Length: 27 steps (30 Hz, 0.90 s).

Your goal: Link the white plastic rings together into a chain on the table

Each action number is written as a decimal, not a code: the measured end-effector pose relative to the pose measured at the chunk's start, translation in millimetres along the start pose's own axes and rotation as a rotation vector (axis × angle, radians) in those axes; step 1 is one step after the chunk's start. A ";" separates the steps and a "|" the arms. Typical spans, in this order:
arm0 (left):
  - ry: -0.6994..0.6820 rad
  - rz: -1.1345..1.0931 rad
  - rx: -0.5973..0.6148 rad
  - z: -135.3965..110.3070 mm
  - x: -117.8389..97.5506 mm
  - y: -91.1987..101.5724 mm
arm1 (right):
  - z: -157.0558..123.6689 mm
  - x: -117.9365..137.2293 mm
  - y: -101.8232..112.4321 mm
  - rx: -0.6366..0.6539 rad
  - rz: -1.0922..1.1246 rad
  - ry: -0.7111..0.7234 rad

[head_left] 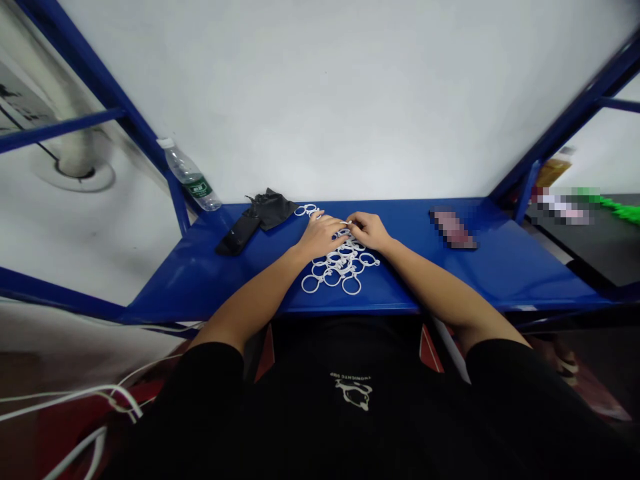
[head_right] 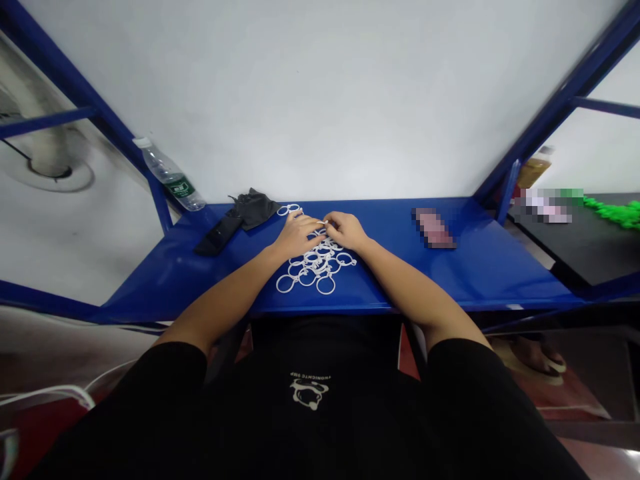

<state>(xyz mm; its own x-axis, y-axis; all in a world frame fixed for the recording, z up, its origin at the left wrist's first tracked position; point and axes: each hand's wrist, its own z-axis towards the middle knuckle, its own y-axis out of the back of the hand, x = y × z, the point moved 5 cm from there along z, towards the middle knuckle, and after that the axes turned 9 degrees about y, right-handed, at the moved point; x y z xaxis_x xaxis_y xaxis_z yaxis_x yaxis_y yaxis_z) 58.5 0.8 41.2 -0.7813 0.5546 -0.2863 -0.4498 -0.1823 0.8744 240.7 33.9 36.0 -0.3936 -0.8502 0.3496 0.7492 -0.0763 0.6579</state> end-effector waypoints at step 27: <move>0.405 -0.014 -0.148 8.3 64.0 -0.3 | -1.0 -5.5 -0.9 0.039 0.038 -0.016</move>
<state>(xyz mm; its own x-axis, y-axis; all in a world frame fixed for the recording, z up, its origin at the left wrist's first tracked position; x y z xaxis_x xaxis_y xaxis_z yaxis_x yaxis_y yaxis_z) 12.2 43.1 25.9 -0.8682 0.2001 -0.4541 -0.4957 -0.3079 0.8121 242.7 38.1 32.8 -0.3742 -0.8434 0.3855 0.7426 -0.0235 0.6694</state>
